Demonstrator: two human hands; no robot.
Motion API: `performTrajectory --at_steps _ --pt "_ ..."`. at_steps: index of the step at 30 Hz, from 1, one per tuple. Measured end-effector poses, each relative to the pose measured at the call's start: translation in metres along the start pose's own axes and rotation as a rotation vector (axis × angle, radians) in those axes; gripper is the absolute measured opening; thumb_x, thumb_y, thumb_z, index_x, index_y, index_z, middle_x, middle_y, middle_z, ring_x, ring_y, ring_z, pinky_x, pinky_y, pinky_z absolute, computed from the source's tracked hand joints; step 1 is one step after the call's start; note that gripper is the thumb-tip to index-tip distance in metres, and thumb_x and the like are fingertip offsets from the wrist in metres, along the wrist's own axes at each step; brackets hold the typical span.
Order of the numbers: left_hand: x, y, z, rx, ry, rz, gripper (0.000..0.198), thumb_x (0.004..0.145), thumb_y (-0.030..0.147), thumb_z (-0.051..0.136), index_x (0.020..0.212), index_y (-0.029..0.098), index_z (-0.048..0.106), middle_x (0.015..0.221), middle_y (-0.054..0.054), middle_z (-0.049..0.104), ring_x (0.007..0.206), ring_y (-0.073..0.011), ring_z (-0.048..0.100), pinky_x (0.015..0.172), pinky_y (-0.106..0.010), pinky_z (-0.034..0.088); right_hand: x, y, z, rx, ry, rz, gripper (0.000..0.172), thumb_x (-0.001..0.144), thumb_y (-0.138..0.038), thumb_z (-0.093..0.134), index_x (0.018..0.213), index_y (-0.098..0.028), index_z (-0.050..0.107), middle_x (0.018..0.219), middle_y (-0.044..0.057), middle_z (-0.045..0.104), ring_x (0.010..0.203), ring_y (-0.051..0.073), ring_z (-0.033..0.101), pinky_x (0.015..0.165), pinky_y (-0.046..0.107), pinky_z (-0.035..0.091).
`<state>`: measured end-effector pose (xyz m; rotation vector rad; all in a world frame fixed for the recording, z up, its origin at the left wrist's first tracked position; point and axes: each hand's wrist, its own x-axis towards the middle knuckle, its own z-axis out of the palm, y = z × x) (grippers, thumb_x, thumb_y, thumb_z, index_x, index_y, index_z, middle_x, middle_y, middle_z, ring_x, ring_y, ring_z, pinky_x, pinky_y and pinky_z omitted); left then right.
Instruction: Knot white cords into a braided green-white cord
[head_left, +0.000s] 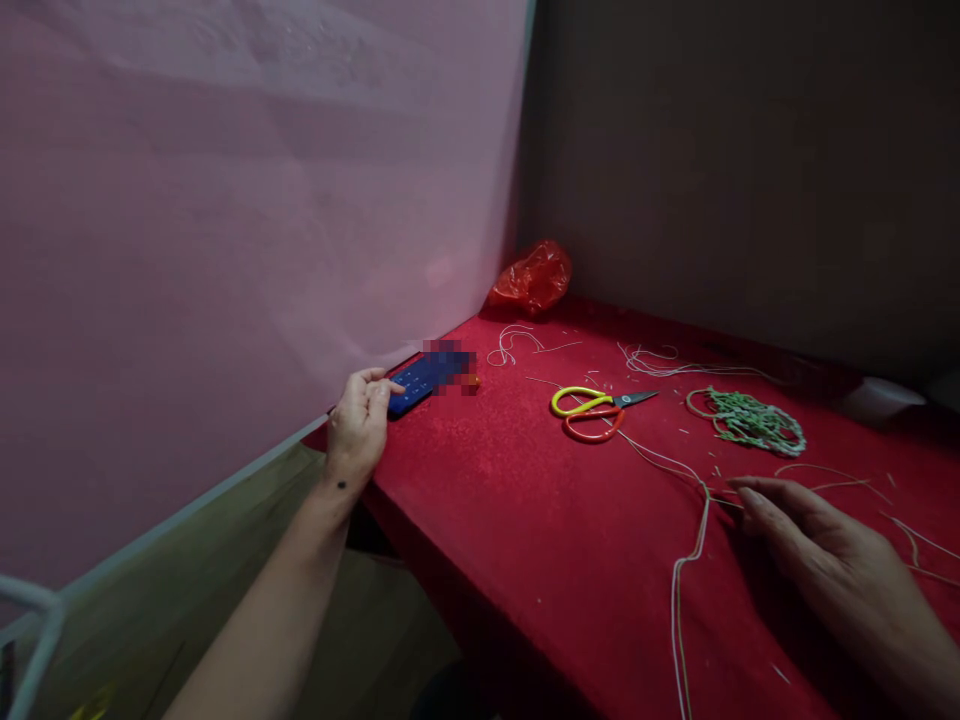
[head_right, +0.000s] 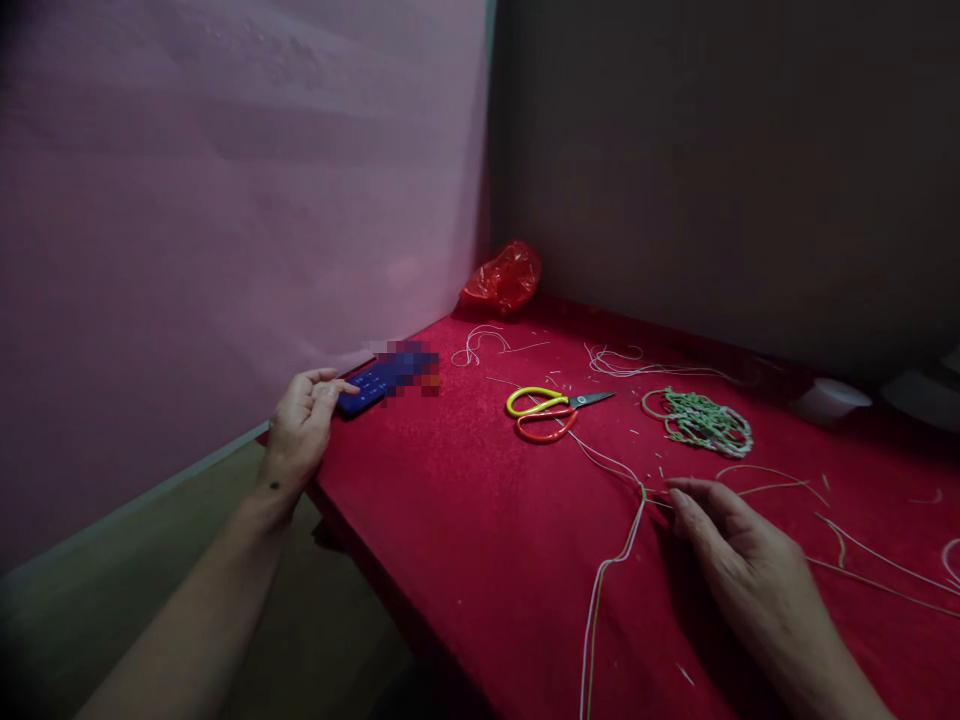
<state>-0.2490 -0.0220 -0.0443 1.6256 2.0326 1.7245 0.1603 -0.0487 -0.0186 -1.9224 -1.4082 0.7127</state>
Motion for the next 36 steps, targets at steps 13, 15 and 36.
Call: performTrajectory --at_steps 13,15,36 --pt "0.019 0.003 -0.009 0.211 -0.077 0.035 0.018 0.082 0.022 0.044 0.095 0.021 0.057 0.084 -0.005 0.068 0.079 -0.0211 0.059 0.081 -0.036 0.040 0.001 0.001 0.001 -0.013 -0.004 -0.010 0.056 0.051 -0.061 0.049 0.086 -0.021 0.064 0.085 0.006 0.070 0.082 0.027 0.065 0.072 0.033 0.051" --pt "0.018 0.001 -0.007 0.237 -0.093 0.045 0.017 0.082 0.021 0.043 0.091 0.020 0.057 0.087 -0.005 0.068 0.083 -0.0215 0.059 0.083 -0.037 0.040 0.001 0.002 0.001 -0.021 0.000 -0.015 0.056 0.051 -0.061 0.048 0.086 -0.021 0.064 0.085 0.006 0.070 0.082 0.027 0.064 0.072 0.033 0.050" --pt "0.005 0.017 -0.007 0.120 0.049 0.122 0.020 0.086 0.023 0.043 0.101 0.020 0.055 0.093 -0.004 0.066 0.088 -0.0158 0.061 0.082 -0.029 0.044 0.000 0.001 -0.001 -0.021 0.001 0.015 0.059 0.049 -0.061 0.048 0.087 -0.020 0.064 0.087 0.006 0.070 0.084 0.026 0.064 0.070 0.031 0.050"
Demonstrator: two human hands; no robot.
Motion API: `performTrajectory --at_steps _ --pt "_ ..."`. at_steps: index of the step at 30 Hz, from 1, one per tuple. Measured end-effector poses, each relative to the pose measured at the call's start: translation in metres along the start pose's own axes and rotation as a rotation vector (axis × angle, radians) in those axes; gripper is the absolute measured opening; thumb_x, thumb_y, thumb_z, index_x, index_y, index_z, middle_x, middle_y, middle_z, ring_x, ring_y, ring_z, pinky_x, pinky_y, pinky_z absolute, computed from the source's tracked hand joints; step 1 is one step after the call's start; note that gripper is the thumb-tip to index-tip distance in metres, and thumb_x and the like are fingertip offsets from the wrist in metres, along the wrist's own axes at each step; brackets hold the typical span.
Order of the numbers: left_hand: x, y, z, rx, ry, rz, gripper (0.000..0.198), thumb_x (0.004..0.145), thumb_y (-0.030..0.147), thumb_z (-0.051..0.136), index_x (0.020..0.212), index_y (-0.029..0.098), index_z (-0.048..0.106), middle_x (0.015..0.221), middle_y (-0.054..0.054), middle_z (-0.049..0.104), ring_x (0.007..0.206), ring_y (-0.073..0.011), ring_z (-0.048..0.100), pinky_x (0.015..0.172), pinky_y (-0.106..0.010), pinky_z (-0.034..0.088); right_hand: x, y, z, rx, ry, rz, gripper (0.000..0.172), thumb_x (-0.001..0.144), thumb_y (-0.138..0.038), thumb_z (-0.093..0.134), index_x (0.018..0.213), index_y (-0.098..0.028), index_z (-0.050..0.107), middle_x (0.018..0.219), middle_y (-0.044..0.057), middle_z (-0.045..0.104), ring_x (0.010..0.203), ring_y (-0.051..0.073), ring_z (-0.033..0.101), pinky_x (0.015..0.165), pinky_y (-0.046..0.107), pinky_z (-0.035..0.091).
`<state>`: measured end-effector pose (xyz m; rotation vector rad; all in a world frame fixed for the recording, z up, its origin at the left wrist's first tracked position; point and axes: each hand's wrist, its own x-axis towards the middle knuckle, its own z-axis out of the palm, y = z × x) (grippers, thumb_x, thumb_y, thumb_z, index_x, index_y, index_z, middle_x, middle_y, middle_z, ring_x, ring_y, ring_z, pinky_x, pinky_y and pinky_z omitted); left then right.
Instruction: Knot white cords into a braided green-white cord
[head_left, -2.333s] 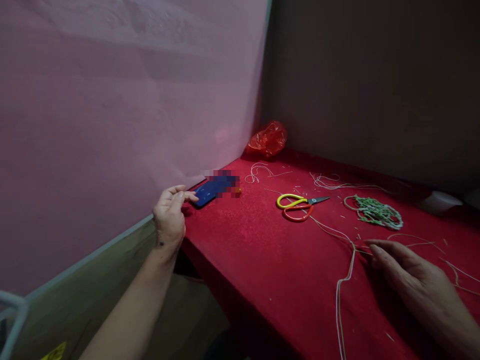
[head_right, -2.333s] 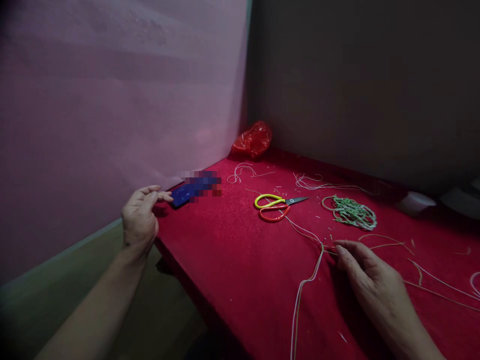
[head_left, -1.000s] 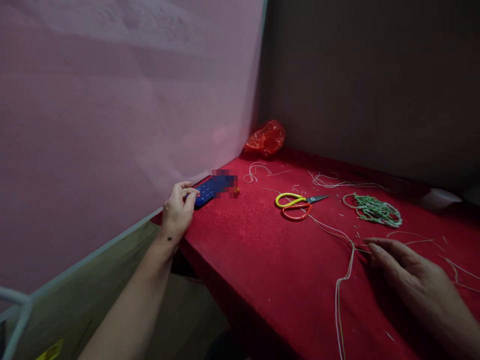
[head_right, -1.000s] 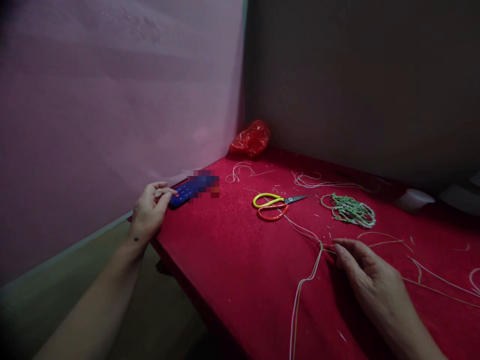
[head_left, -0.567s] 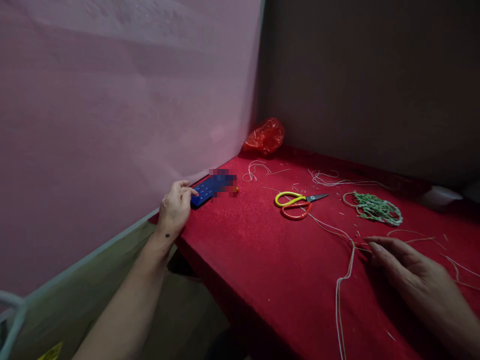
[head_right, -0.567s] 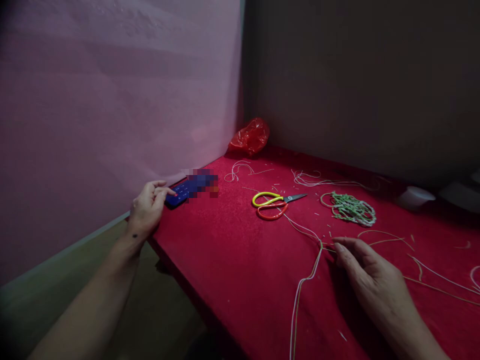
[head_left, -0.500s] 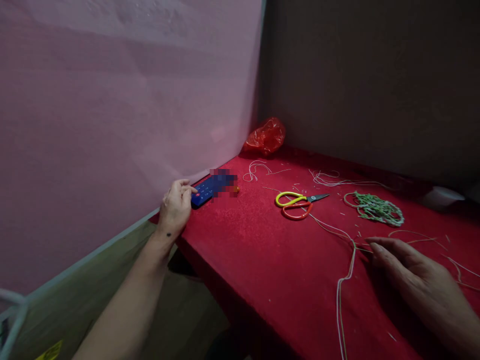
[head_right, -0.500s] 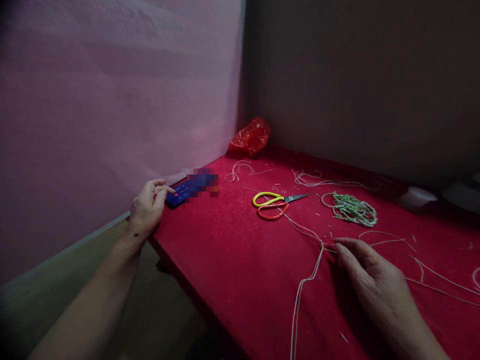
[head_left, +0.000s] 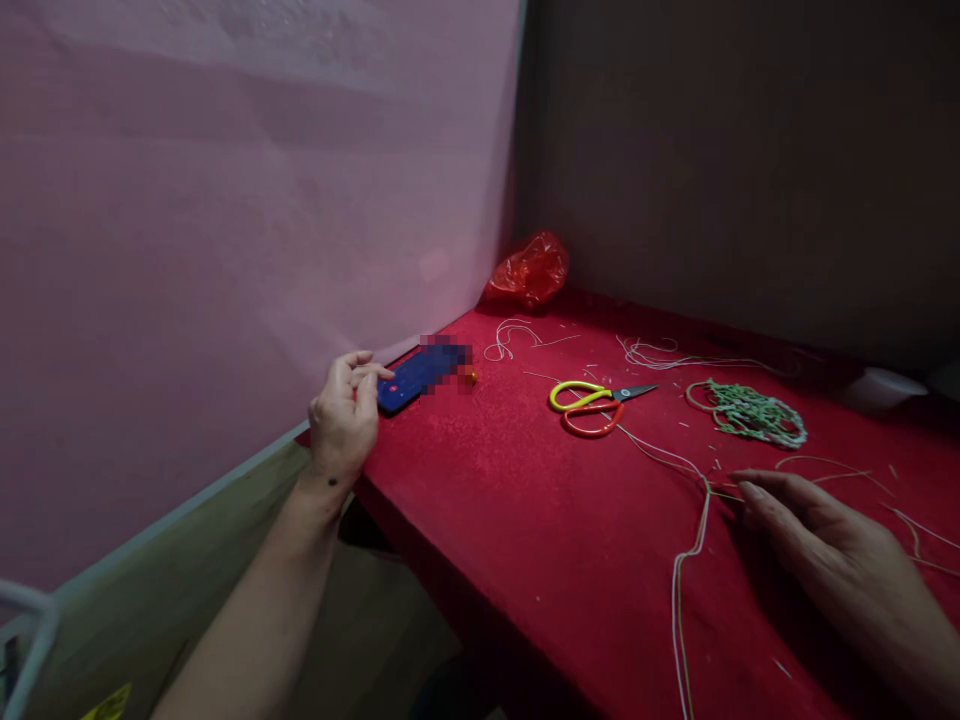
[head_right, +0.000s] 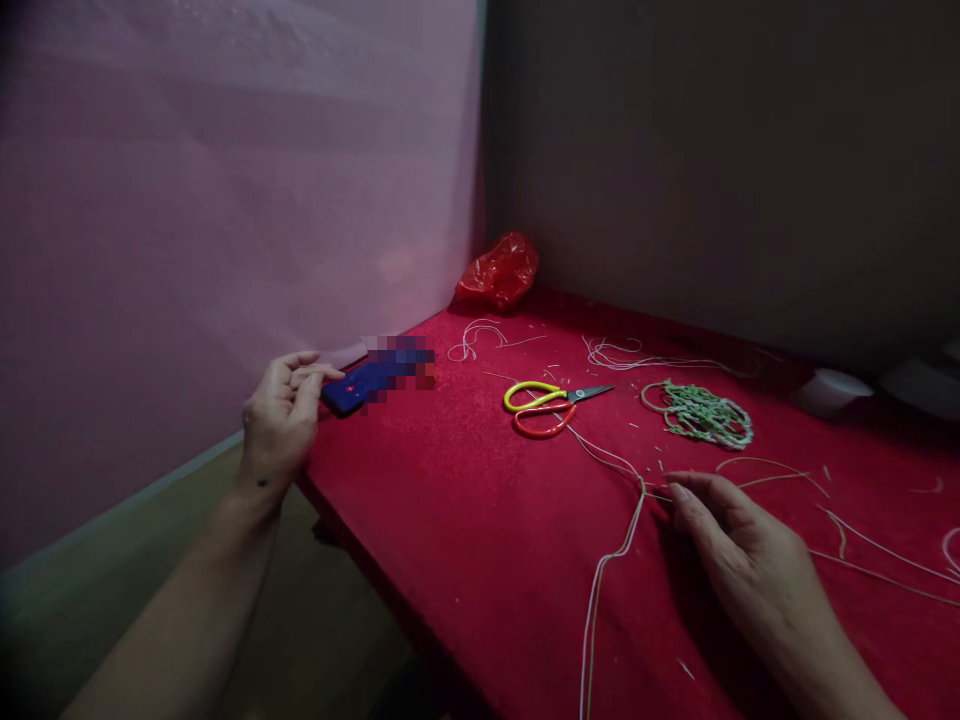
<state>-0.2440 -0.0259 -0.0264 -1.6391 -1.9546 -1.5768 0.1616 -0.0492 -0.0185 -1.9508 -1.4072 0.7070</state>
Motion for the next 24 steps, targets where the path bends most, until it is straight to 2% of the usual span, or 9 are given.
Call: performTrajectory --at_steps 5,9,12,16,19,22,24 --pt "-0.010 0.010 0.002 -0.123 0.028 -0.026 0.018 0.087 0.025 0.042 0.095 0.019 0.057 0.087 -0.004 0.065 0.087 -0.0146 0.061 0.085 -0.029 0.045 -0.001 -0.002 0.000 0.021 -0.006 -0.003 0.058 0.049 -0.061 0.049 0.087 -0.019 0.063 0.085 0.006 0.070 0.082 0.027 0.063 0.072 0.032 0.050" --pt "-0.022 0.019 0.004 -0.165 -0.004 -0.077 0.017 0.086 0.027 0.044 0.090 0.018 0.058 0.086 -0.004 0.065 0.087 -0.0153 0.061 0.087 -0.031 0.045 -0.001 0.001 0.000 0.027 -0.011 -0.018 0.057 0.050 -0.060 0.049 0.087 -0.019 0.063 0.084 0.006 0.070 0.080 0.026 0.063 0.070 0.031 0.050" --pt "-0.035 0.030 0.006 -0.224 -0.087 -0.158 0.021 0.085 0.031 0.045 0.099 0.018 0.055 0.078 -0.002 0.065 0.080 -0.0148 0.061 0.077 -0.029 0.048 0.001 0.005 0.001 0.027 -0.021 -0.022 0.058 0.051 -0.060 0.049 0.089 -0.018 0.063 0.084 0.006 0.069 0.080 0.025 0.063 0.070 0.031 0.050" --pt "-0.045 0.056 0.005 -0.287 -0.345 -0.178 0.023 0.086 0.034 0.045 0.100 0.018 0.053 0.075 -0.001 0.063 0.066 -0.0117 0.058 0.060 -0.023 0.048 0.003 0.006 0.002 0.038 -0.025 -0.042 0.057 0.054 -0.059 0.049 0.091 -0.018 0.062 0.085 0.007 0.069 0.081 0.024 0.063 0.071 0.030 0.049" --pt "-0.043 0.090 0.004 -0.331 -0.536 -0.058 0.020 0.087 0.030 0.043 0.097 0.017 0.054 0.074 -0.001 0.062 0.066 -0.0109 0.058 0.059 -0.022 0.047 0.001 0.003 0.002 0.063 -0.040 -0.060 0.055 0.054 -0.057 0.050 0.090 -0.018 0.062 0.087 0.008 0.068 0.082 0.024 0.062 0.071 0.029 0.049" --pt "-0.037 0.140 0.008 -0.347 -0.745 0.247 0.017 0.087 0.021 0.042 0.095 0.015 0.056 0.079 -0.003 0.064 0.073 -0.0111 0.059 0.068 -0.022 0.046 0.001 0.004 0.002 0.120 -0.064 -0.057 0.054 0.054 -0.055 0.054 0.091 -0.017 0.062 0.087 0.009 0.068 0.081 0.024 0.062 0.070 0.029 0.049" --pt "-0.034 0.172 0.017 -0.316 -0.943 0.480 0.018 0.085 0.018 0.043 0.096 0.016 0.057 0.088 -0.005 0.065 0.077 -0.0129 0.059 0.070 -0.024 0.045 0.002 0.007 0.002 0.166 -0.070 -0.066 0.052 0.055 -0.053 0.057 0.091 -0.016 0.062 0.088 0.010 0.068 0.080 0.023 0.062 0.068 0.029 0.049"
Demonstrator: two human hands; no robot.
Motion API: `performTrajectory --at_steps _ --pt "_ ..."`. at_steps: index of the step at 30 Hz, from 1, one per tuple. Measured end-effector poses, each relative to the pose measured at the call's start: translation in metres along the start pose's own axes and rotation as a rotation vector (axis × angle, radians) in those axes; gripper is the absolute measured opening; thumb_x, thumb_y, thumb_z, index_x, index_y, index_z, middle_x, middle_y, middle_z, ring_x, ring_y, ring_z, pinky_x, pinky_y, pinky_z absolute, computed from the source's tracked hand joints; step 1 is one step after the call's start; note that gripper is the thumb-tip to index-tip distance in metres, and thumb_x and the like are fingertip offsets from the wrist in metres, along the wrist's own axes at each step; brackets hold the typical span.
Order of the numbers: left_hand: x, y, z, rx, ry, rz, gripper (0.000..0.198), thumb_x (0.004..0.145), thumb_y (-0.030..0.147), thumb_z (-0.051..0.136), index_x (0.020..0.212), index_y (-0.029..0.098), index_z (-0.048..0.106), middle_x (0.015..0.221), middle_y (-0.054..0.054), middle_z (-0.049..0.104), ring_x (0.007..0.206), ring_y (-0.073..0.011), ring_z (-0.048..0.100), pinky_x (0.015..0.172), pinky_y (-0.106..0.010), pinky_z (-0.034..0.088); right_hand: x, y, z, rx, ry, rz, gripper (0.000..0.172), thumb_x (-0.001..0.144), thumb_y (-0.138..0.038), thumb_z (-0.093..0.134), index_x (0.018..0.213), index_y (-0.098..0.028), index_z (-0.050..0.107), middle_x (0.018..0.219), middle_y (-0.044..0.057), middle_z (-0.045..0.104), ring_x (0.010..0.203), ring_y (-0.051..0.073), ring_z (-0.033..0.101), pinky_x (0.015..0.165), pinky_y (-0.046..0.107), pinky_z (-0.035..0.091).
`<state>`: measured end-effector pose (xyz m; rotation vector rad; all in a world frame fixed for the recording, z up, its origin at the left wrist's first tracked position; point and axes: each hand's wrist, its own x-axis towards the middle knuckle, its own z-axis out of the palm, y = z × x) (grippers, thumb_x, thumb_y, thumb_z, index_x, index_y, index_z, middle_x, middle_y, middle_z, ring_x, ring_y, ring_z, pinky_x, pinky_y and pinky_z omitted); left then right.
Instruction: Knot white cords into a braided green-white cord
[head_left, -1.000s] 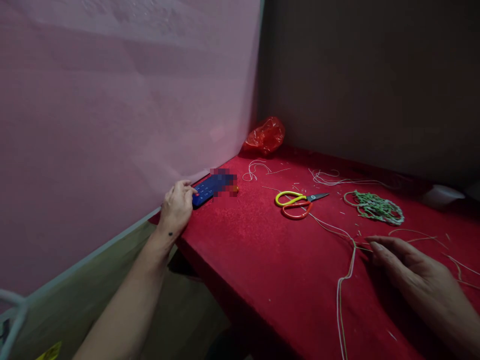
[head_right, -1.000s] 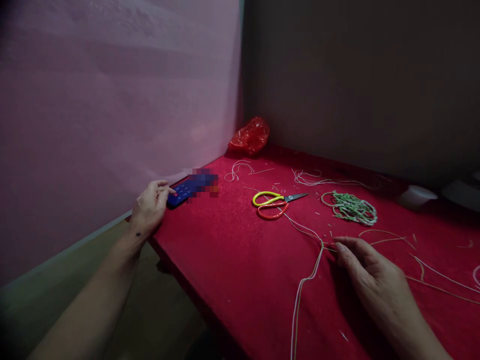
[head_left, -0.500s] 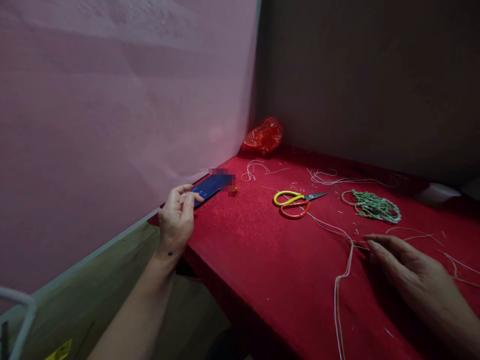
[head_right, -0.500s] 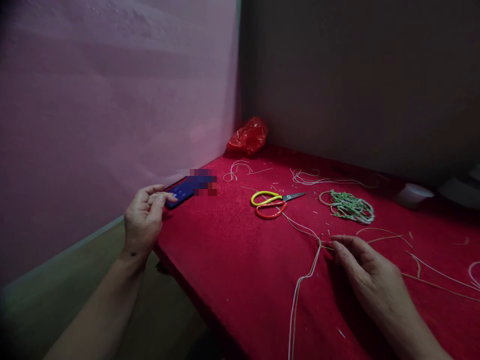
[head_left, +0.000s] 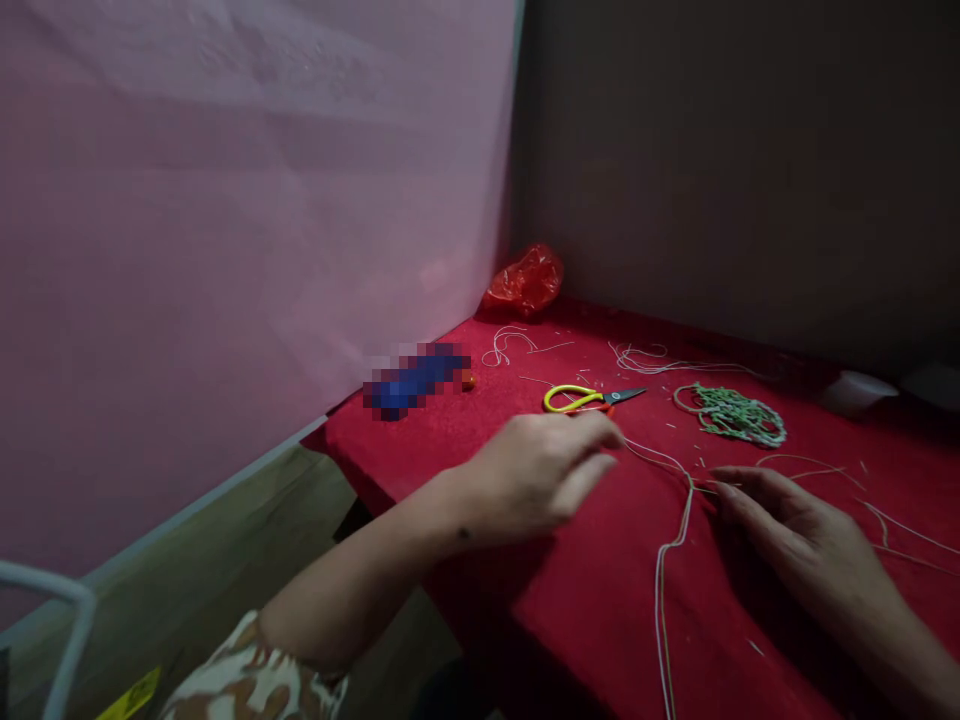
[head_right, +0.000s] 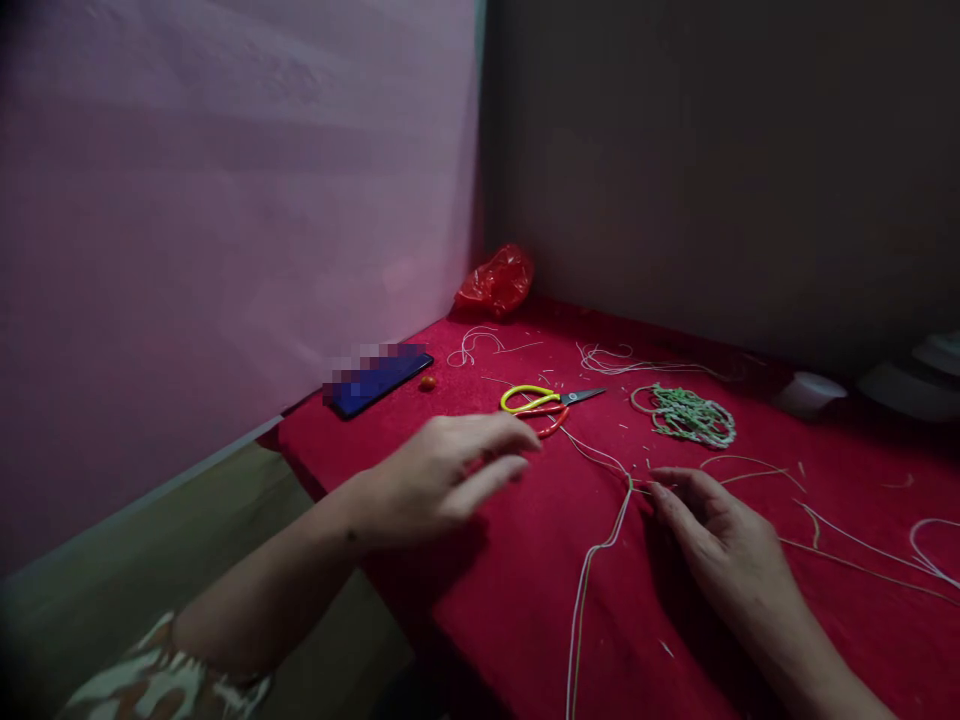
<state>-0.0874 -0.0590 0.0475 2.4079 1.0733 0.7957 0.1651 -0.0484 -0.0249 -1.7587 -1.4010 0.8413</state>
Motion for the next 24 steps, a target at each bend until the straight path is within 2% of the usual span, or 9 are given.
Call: performTrajectory --at_steps 2,5,6,8,9,12,17,21,24 --pt "0.024 0.013 0.010 0.055 -0.254 0.111 0.017 0.083 0.018 0.044 0.093 0.017 0.059 0.086 -0.006 0.066 0.076 -0.0148 0.060 0.070 -0.026 0.045 0.001 0.003 0.000 0.055 -0.009 -0.034 0.050 0.056 -0.051 0.060 0.090 -0.016 0.061 0.087 0.010 0.068 0.078 0.022 0.062 0.066 0.029 0.048" --pt "0.050 0.010 0.033 0.021 -0.370 0.069 0.013 0.079 0.016 0.046 0.082 0.016 0.059 0.075 -0.005 0.065 0.068 -0.0151 0.060 0.063 -0.026 0.045 0.001 0.005 0.000 0.149 -0.032 -0.108 0.044 0.059 -0.047 0.065 0.089 -0.014 0.061 0.085 0.009 0.067 0.075 0.019 0.061 0.063 0.027 0.047" --pt "0.057 0.005 0.042 -0.061 -0.400 -0.020 0.013 0.078 0.015 0.046 0.082 0.015 0.058 0.070 -0.004 0.064 0.061 -0.0135 0.060 0.057 -0.024 0.044 0.002 0.006 0.000 0.178 -0.041 -0.120 0.043 0.061 -0.046 0.065 0.089 -0.014 0.060 0.083 0.009 0.066 0.072 0.018 0.060 0.061 0.026 0.046" --pt "0.065 -0.008 0.060 -0.288 -0.517 -0.326 0.014 0.078 0.016 0.043 0.082 0.013 0.056 0.060 -0.003 0.062 0.044 -0.0112 0.056 0.043 -0.020 0.040 0.004 0.007 0.000 0.221 -0.066 -0.109 0.043 0.062 -0.044 0.065 0.091 -0.013 0.059 0.071 0.005 0.063 0.061 0.014 0.056 0.053 0.023 0.042" --pt "0.067 -0.013 0.067 -0.386 -0.557 -0.431 0.015 0.079 0.017 0.042 0.078 0.011 0.055 0.057 -0.003 0.060 0.040 -0.0111 0.054 0.038 -0.020 0.038 0.005 0.008 0.000 0.231 -0.078 -0.104 0.042 0.064 -0.043 0.064 0.092 -0.013 0.058 0.065 0.002 0.060 0.056 0.012 0.052 0.049 0.022 0.038" --pt "0.070 -0.020 0.083 -0.630 -0.598 -0.606 0.024 0.082 0.023 0.043 0.066 0.009 0.055 0.051 -0.004 0.059 0.033 -0.0112 0.050 0.030 -0.020 0.033 0.009 0.012 0.000 0.238 -0.104 -0.117 0.039 0.066 -0.040 0.062 0.093 -0.013 0.057 0.058 -0.002 0.054 0.048 0.008 0.043 0.045 0.020 0.031" --pt "0.074 -0.007 0.096 -0.912 -0.590 -0.759 0.026 0.080 0.021 0.050 0.060 0.005 0.056 0.048 -0.006 0.059 0.031 -0.0091 0.049 0.026 -0.017 0.030 0.010 0.014 -0.003 0.218 -0.140 -0.163 0.032 0.069 -0.034 0.058 0.092 -0.013 0.056 0.054 -0.005 0.049 0.044 0.006 0.037 0.044 0.020 0.028" --pt "0.078 0.002 0.100 -0.993 -0.607 -0.866 0.020 0.080 0.017 0.050 0.065 0.006 0.058 0.044 -0.001 0.055 0.028 -0.0055 0.043 0.025 -0.014 0.027 0.011 0.015 -0.004 0.163 -0.138 -0.182 0.025 0.071 -0.030 0.055 0.091 -0.014 0.056 0.051 -0.006 0.048 0.043 0.007 0.039 0.045 0.020 0.031" --pt "0.077 0.004 0.098 -0.936 -0.652 -0.868 0.024 0.079 0.017 0.048 0.060 0.007 0.056 0.040 0.000 0.052 0.025 -0.0049 0.038 0.024 -0.014 0.024 0.012 0.016 -0.004 0.069 -0.124 -0.239 0.019 0.073 -0.027 0.054 0.086 -0.015 0.059 0.057 -0.002 0.055 0.050 0.009 0.047 0.049 0.020 0.036"
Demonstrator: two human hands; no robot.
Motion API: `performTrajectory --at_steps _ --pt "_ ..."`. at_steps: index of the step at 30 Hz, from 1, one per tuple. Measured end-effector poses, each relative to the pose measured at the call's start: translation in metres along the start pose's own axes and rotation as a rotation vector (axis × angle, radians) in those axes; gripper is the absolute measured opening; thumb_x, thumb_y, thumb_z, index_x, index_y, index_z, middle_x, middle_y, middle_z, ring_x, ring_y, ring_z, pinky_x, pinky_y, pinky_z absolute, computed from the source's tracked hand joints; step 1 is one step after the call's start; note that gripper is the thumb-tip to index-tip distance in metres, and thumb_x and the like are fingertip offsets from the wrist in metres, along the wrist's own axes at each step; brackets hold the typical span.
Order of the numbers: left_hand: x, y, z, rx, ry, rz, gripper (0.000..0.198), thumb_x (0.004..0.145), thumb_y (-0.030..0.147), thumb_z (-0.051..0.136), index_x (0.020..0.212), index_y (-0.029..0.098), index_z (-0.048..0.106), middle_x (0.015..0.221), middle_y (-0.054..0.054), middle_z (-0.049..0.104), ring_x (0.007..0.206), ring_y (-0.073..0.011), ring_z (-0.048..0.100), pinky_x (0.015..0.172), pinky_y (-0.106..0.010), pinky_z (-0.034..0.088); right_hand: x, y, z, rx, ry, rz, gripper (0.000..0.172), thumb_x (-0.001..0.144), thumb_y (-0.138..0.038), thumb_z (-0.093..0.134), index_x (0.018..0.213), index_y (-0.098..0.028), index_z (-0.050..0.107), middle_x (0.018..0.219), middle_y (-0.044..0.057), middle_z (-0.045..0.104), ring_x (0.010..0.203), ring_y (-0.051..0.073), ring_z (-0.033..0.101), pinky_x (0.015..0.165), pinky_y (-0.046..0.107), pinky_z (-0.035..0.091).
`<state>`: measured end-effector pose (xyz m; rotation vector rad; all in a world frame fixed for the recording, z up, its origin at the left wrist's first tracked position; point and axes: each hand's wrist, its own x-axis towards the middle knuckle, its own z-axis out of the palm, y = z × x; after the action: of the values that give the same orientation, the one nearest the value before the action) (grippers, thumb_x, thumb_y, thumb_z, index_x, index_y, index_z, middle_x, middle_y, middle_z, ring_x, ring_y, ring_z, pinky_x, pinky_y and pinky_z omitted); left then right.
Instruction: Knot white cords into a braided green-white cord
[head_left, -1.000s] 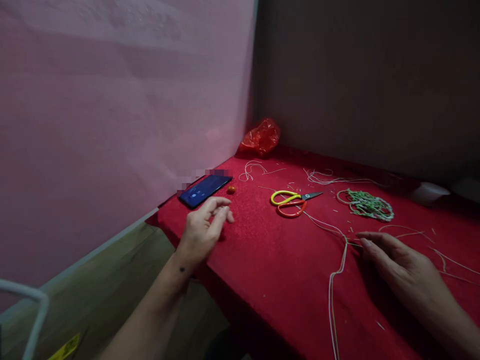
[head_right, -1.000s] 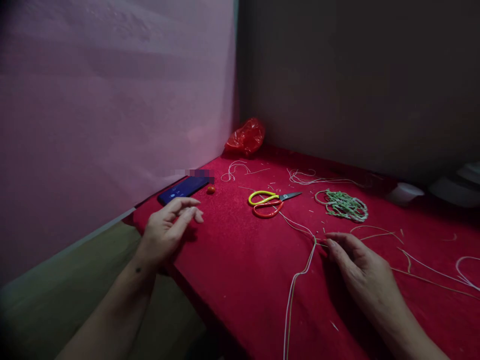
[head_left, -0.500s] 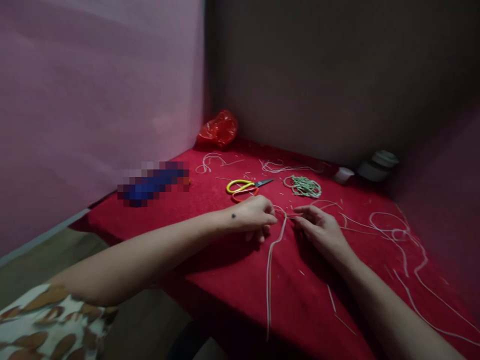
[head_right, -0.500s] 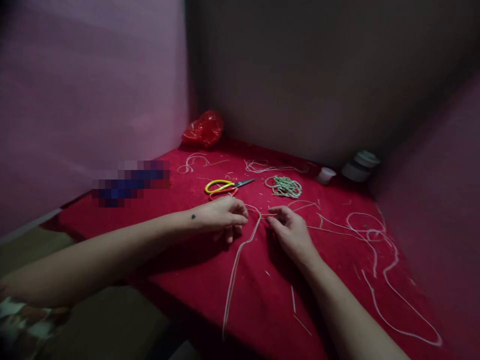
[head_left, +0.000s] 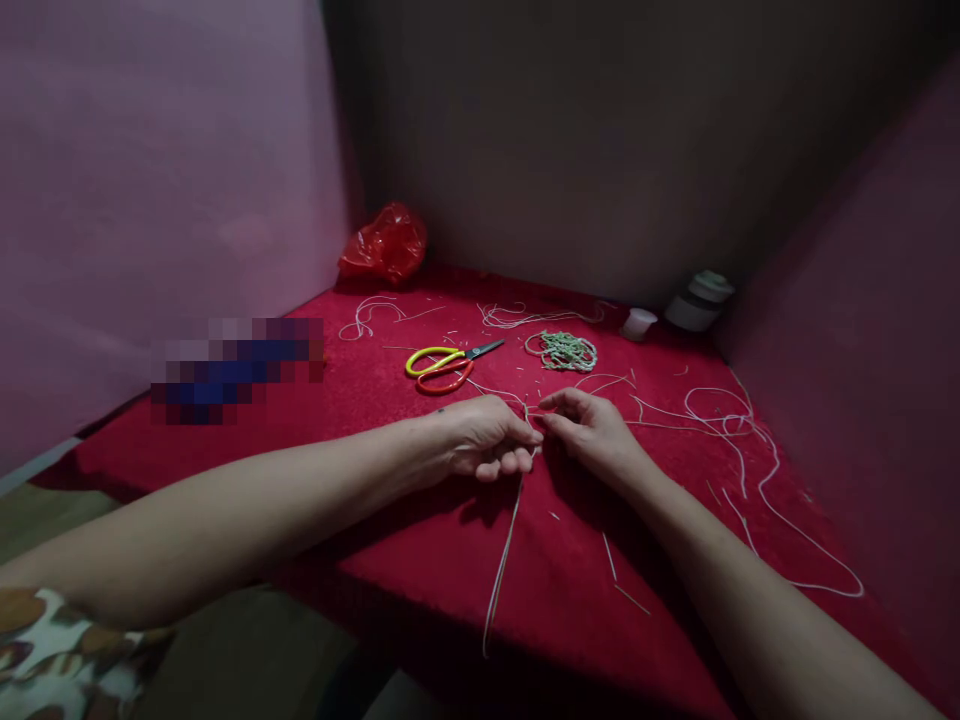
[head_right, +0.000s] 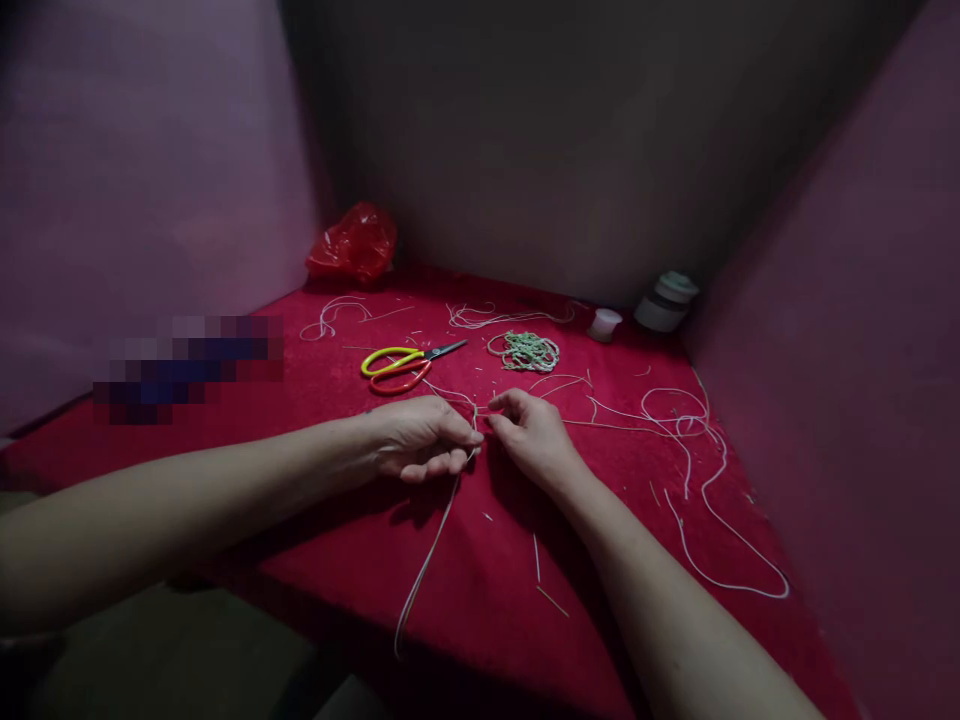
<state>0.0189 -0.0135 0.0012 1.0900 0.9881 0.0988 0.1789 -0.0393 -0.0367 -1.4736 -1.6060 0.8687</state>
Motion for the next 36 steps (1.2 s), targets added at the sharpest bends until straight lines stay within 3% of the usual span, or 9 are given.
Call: performTrajectory --at_steps 6,13,17,22,26,29,32,34,36 --pt "-0.003 -0.007 -0.005 0.172 -0.015 0.136 0.016 0.075 0.020 0.048 0.063 0.012 0.055 0.040 0.003 0.049 0.024 -0.0052 0.032 0.022 -0.016 0.021 -0.003 -0.005 0.001 -0.260 0.001 -0.056 0.013 0.075 -0.023 0.053 0.078 -0.016 0.063 0.068 0.003 0.063 0.061 0.012 0.055 0.056 0.022 0.039" --pt "-0.009 -0.007 -0.006 0.368 0.124 0.158 0.020 0.075 0.028 0.053 0.061 0.014 0.053 0.039 0.005 0.046 0.024 -0.0049 0.032 0.022 -0.015 0.020 -0.002 -0.007 0.005 -0.360 0.012 -0.067 0.013 0.076 -0.020 0.052 0.078 -0.016 0.065 0.071 0.004 0.065 0.063 0.013 0.057 0.060 0.023 0.040" --pt "-0.003 -0.004 -0.007 0.137 0.080 0.081 0.030 0.080 0.027 0.048 0.054 0.012 0.053 0.032 0.003 0.041 0.023 -0.0052 0.031 0.023 -0.015 0.022 -0.002 -0.004 0.006 -0.302 0.012 -0.050 0.015 0.077 -0.023 0.051 0.076 -0.017 0.064 0.070 0.004 0.065 0.063 0.013 0.057 0.060 0.023 0.040" --pt "0.008 -0.003 -0.007 -0.195 0.009 0.012 0.018 0.079 0.012 0.044 0.066 0.009 0.056 0.048 -0.001 0.056 0.031 -0.0053 0.045 0.025 -0.013 0.028 -0.002 -0.003 0.007 -0.173 0.002 -0.034 0.013 0.076 -0.020 0.051 0.070 -0.017 0.062 0.066 0.002 0.064 0.060 0.012 0.056 0.058 0.022 0.040" --pt "0.008 -0.003 -0.013 -0.183 -0.064 -0.028 0.016 0.079 0.015 0.046 0.068 0.009 0.056 0.050 -0.001 0.055 0.030 -0.0044 0.041 0.024 -0.012 0.025 -0.001 -0.002 0.006 -0.170 0.007 -0.030 0.011 0.074 -0.020 0.052 0.070 -0.017 0.061 0.065 0.002 0.063 0.059 0.012 0.055 0.056 0.022 0.039" --pt "0.003 -0.003 -0.018 -0.065 -0.094 0.030 0.014 0.077 0.019 0.049 0.070 0.010 0.057 0.048 0.002 0.051 0.026 -0.0033 0.031 0.023 -0.014 0.021 -0.001 -0.004 0.004 -0.250 0.000 -0.039 0.010 0.074 -0.018 0.052 0.072 -0.017 0.062 0.067 0.003 0.063 0.060 0.012 0.054 0.058 0.023 0.039" --pt "-0.003 -0.002 -0.019 0.143 0.025 0.168 0.013 0.075 0.021 0.054 0.068 0.011 0.059 0.044 0.006 0.043 0.027 -0.0016 0.025 0.025 -0.014 0.017 -0.002 -0.007 0.003 -0.321 0.001 -0.044 0.010 0.074 -0.018 0.052 0.073 -0.016 0.062 0.068 0.003 0.063 0.062 0.012 0.054 0.060 0.023 0.038" --pt "-0.006 -0.003 -0.017 0.282 0.139 0.290 0.014 0.073 0.021 0.058 0.065 0.010 0.060 0.044 0.006 0.041 0.032 -0.0004 0.029 0.029 -0.012 0.019 -0.002 -0.008 0.004 -0.326 0.015 -0.053 0.011 0.076 -0.019 0.052 0.073 -0.017 0.062 0.069 0.003 0.063 0.063 0.012 0.054 0.060 0.023 0.038" --pt "-0.007 -0.004 -0.015 0.323 0.169 0.341 0.015 0.073 0.021 0.060 0.065 0.009 0.060 0.045 0.005 0.042 0.035 -0.0002 0.032 0.032 -0.011 0.022 -0.004 -0.008 0.005 -0.327 0.049 -0.088 0.011 0.077 -0.019 0.052 0.073 -0.017 0.061 0.071 0.003 0.062 0.065 0.012 0.053 0.062 0.023 0.038"
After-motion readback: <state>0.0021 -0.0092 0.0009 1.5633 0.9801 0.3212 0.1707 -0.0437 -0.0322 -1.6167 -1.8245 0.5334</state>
